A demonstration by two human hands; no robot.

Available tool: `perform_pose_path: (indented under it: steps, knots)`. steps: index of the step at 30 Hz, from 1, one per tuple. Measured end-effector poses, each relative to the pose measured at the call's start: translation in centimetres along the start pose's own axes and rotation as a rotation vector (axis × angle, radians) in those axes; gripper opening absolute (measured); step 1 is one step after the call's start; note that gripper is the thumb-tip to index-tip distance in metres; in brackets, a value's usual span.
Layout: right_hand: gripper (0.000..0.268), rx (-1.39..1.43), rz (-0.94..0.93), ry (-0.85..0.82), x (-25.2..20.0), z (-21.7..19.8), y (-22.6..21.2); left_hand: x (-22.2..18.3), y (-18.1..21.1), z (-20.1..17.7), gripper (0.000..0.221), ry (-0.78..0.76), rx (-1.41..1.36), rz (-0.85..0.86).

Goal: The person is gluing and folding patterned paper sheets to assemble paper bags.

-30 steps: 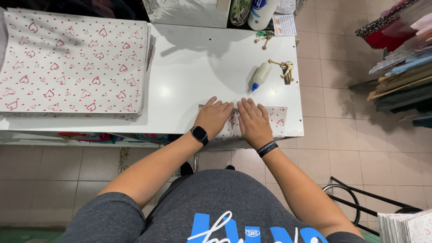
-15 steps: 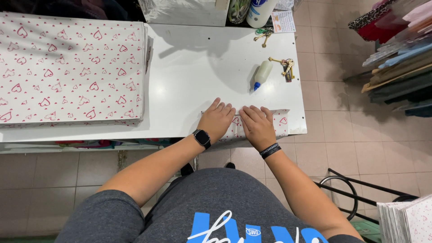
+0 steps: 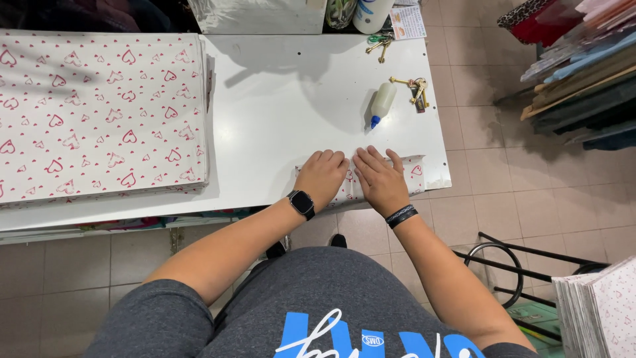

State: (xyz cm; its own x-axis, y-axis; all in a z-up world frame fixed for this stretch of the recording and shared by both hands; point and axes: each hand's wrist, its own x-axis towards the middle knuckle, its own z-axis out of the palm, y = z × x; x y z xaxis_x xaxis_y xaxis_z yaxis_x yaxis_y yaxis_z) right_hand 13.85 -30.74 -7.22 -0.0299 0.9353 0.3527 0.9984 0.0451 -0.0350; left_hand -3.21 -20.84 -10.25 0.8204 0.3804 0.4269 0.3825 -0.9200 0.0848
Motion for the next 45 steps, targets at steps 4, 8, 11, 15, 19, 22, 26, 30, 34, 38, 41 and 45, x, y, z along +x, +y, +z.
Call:
perform_pose_path:
  steps: [4,8,11,15,19,22,26,30,34,38,41,45]
  knots:
    - [0.035,-0.024,0.006,-0.017,-0.6,0.9,0.0,0.1,-0.3,-0.4,0.016,-0.039,-0.011,-0.007]
    - [0.036,-0.025,0.036,-0.032,-0.7,0.7,-0.5,0.4,-0.8,-1.2,0.013,-0.071,-0.078,-0.013]
    - [0.037,-0.028,0.048,-0.045,-0.6,0.2,-0.6,0.5,-1.0,-1.5,0.012,-0.096,-0.11,-0.001]
    - [0.042,-0.017,0.041,-0.102,-0.9,0.5,0.1,0.6,-1.2,-1.7,0.012,-0.101,-0.126,-0.007]
    - [0.042,-0.026,0.064,-0.104,-1.0,0.3,-0.5,1.1,-1.1,-3.2,0.014,-0.146,-0.141,-0.006]
    - [0.048,-0.06,0.095,-0.12,-1.3,-0.2,-1.1,1.3,-1.4,-2.6,0.013,-0.142,-0.123,0.013]
    - [0.055,-0.123,0.199,-0.077,-2.3,-0.2,-0.2,1.2,-1.7,-2.8,0.012,-0.121,-0.095,0.046]
    - [0.066,-0.183,0.294,-0.114,-2.7,-1.0,-0.2,1.0,-2.5,-3.5,0.011,-0.227,-0.107,0.06]
    - [0.071,-0.208,0.356,-0.16,-2.6,-1.9,-0.6,0.4,-3.0,-4.0,0.012,-0.265,-0.111,0.063]
    - [0.081,-0.168,0.501,-0.234,-2.3,-2.6,-0.3,-0.2,-3.7,-5.0,0.011,-0.297,-0.074,0.059]
    - [0.083,-0.148,0.581,-0.272,-2.3,-3.0,0.2,-1.2,-4.5,-4.8,0.013,-0.327,-0.069,0.06]
    - [0.086,-0.147,0.662,-0.297,-2.6,-3.3,1.3,-2.7,-5.6,-4.7,0.022,-0.361,-0.041,0.073]
